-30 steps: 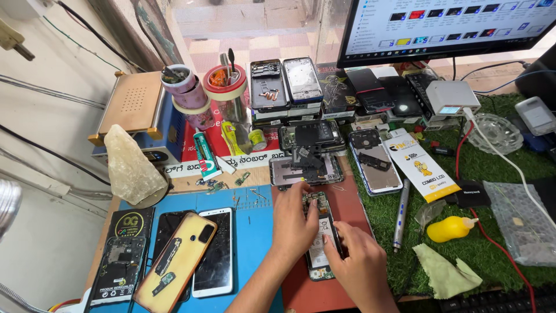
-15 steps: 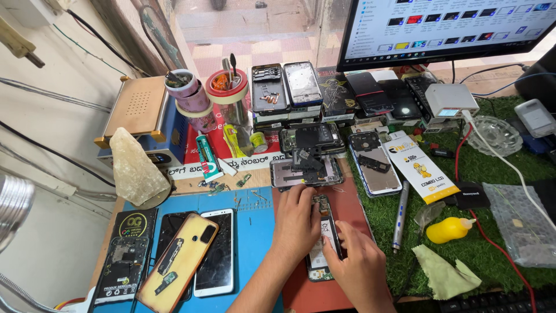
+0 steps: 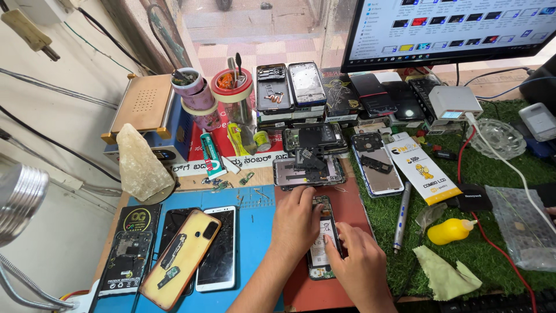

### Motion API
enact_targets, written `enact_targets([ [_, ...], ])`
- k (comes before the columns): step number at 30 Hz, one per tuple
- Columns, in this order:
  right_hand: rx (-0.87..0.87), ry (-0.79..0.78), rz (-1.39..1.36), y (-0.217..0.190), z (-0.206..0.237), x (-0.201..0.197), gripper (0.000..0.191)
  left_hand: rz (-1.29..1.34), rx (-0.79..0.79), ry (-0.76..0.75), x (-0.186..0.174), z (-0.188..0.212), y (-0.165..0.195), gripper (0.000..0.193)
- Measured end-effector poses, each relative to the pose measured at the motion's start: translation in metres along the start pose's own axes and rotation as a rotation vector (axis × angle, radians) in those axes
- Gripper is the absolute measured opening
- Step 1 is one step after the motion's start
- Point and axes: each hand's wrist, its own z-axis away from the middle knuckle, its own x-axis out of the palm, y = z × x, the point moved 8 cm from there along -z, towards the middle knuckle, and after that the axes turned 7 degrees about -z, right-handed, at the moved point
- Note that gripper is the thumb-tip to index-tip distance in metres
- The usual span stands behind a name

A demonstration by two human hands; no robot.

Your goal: The person works on a disassembled smartphone at a repair bench, handling the internal board and battery, pressing a black back cover with printed branding onto the phone body, then picking up a white screen assembly and aligning it onto the phone to reassemble it.

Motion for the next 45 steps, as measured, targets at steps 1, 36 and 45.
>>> enact_targets([
  [1, 0.007, 0.000, -0.010, 0.001, 0.000, 0.000, 0.034, -0.020, 0.012, 0.012, 0.000, 0.001, 0.001, 0.036],
  [36, 0.057, -0.600, -0.398, -0.133, 0.006, 0.158, 0.051, -0.456, -0.406, -0.023, -0.211, 0.123, -0.139, 0.064],
  [45, 0.345, -0.739, -0.498, -0.120, 0.011, 0.184, 0.053, -0.549, -0.467, -0.006, -0.205, 0.125, -0.145, 0.062],
])
